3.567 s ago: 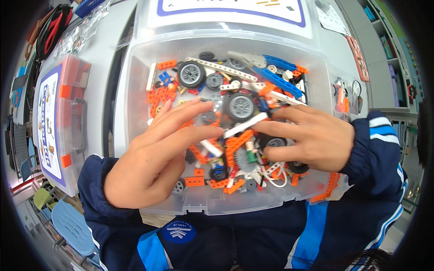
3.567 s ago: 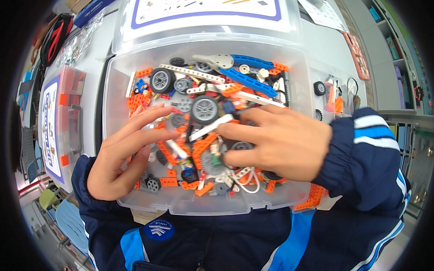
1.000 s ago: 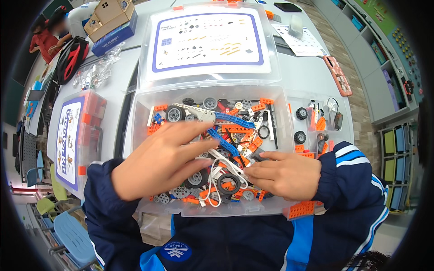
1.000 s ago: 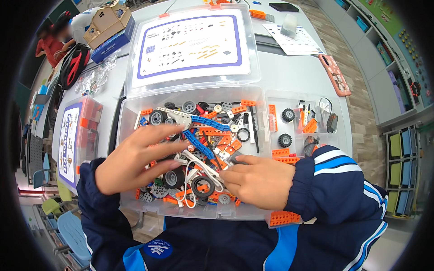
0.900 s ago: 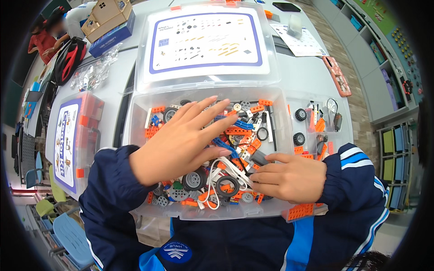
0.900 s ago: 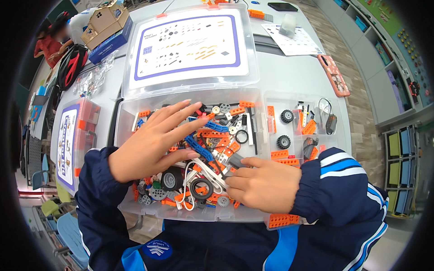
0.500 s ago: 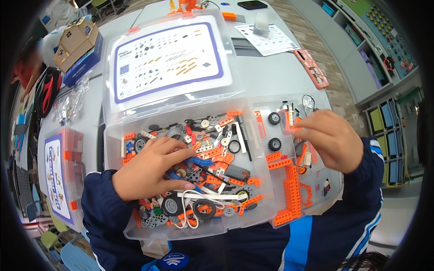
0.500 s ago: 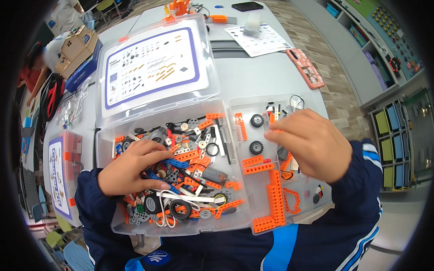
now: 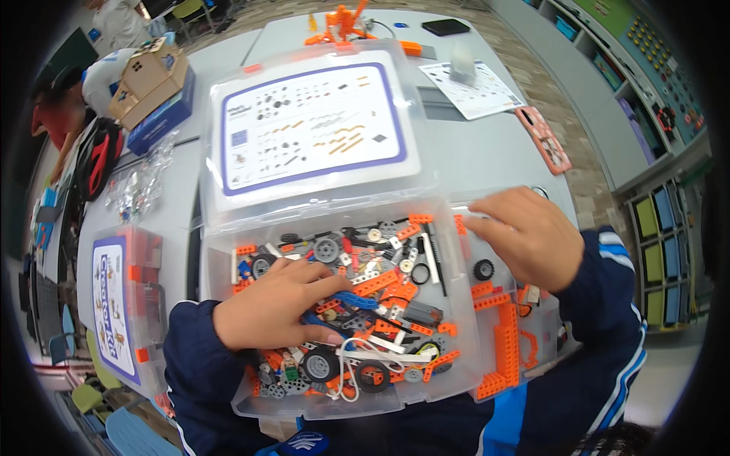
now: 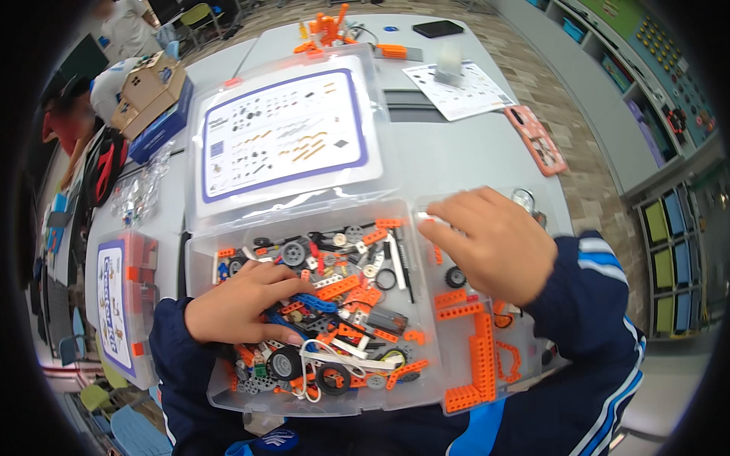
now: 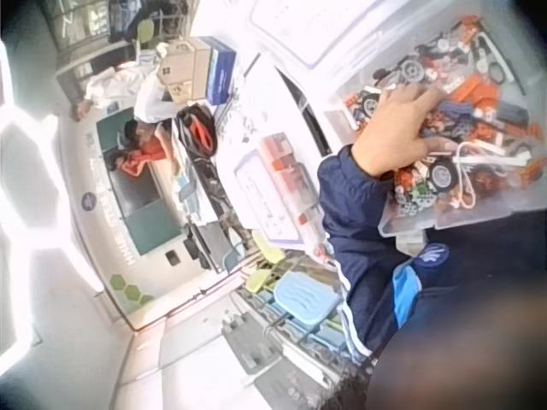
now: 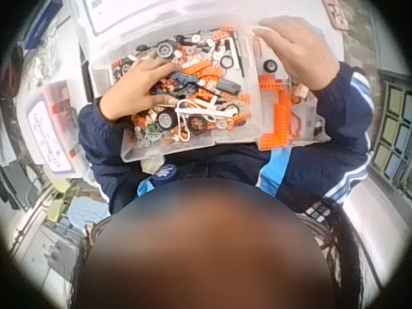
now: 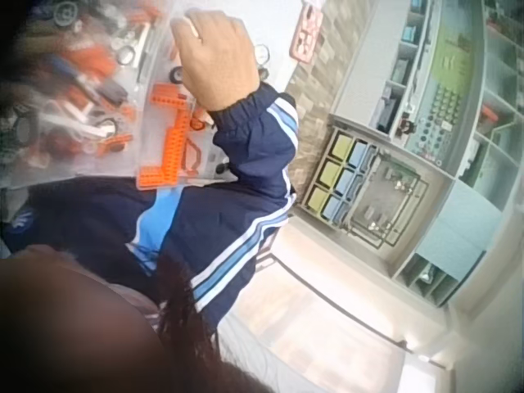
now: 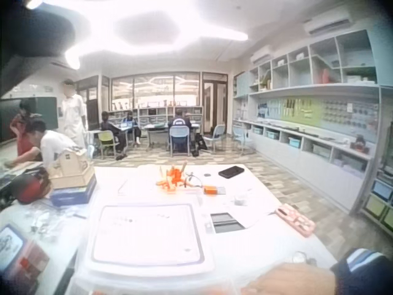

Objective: The person sorts through a clear plastic bin of construction kit parts and repeatedly picks up orange beams, connecting them by hand. They also handle wheels, gears, and other small components, placing some back into the bin while assembling small structures on the table.

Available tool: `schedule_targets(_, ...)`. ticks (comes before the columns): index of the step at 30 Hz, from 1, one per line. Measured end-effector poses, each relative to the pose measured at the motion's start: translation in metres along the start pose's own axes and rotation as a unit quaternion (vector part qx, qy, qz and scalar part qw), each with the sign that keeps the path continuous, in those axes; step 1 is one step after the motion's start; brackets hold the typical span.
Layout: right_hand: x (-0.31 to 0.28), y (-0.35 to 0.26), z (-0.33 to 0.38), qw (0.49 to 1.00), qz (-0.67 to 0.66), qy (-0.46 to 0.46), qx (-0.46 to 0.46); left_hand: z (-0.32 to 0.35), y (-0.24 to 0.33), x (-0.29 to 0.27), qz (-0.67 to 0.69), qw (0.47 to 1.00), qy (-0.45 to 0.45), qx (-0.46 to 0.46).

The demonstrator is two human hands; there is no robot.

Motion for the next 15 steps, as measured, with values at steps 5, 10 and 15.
schedule_targets(5, -0.059, -0.057, 0.015, 0.999, 0.006, 0.044, -0.013, 0.003, -0.001, 0.001, 0.009, 1.000, 0.009, 0.009)
schedule_targets(10, -0.122, -0.007, 0.110, 0.956, 0.065, 0.211, 0.194, 0.002, 0.001, -0.002, 0.010, 1.000, 0.015, 0.016)
schedule_targets(15, -0.097, 0.117, 0.303, 0.792, 0.007, 0.354, 0.498, -0.002, 0.003, -0.005, 0.009, 1.000, 0.002, -0.015)
Point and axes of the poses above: each hand's wrist, its own z-axis away from the middle knuckle, its own x-axis out of the palm, y = z × x, the point moved 9 cm from there along -z, towards the middle knuckle, and after that the axes turned 10 degrees about y, right-handed, at the moved point
